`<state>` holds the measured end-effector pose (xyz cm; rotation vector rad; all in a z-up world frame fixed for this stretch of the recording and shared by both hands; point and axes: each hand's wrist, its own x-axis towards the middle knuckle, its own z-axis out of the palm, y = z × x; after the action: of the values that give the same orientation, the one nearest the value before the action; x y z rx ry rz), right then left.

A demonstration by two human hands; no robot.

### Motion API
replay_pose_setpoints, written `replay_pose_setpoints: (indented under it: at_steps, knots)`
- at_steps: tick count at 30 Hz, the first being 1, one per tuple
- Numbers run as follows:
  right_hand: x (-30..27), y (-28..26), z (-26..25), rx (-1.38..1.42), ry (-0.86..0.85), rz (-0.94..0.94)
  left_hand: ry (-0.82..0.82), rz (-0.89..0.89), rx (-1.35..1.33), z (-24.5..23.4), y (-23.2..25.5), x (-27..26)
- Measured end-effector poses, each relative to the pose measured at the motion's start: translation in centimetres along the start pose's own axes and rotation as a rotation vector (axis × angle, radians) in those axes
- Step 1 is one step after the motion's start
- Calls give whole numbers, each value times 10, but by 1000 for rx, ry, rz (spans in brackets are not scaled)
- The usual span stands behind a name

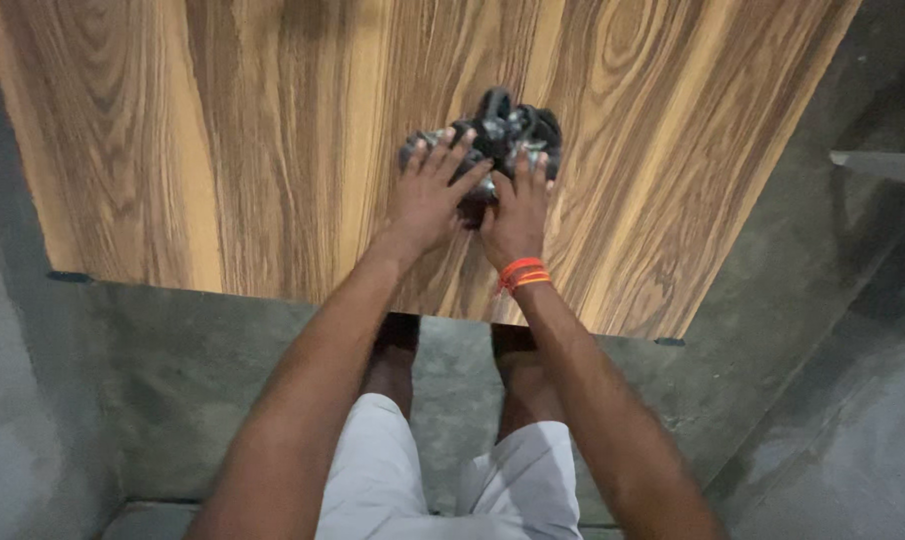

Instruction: The person sprays liquid from a red bottle onto a wooden table and wipes the surface with a dark cloth. They repeatedly spray and wipe different areas of the table in circular and back-and-forth motions, spreading the liquid across the wood.

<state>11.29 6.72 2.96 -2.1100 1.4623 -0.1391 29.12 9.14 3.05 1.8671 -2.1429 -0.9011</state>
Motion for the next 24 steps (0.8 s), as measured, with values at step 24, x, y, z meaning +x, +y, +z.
replay_pose_setpoints:
  at_steps: [24]
  knots:
    - [3,232,-167,-198,-223,-264,109,105,46,77,194,143]
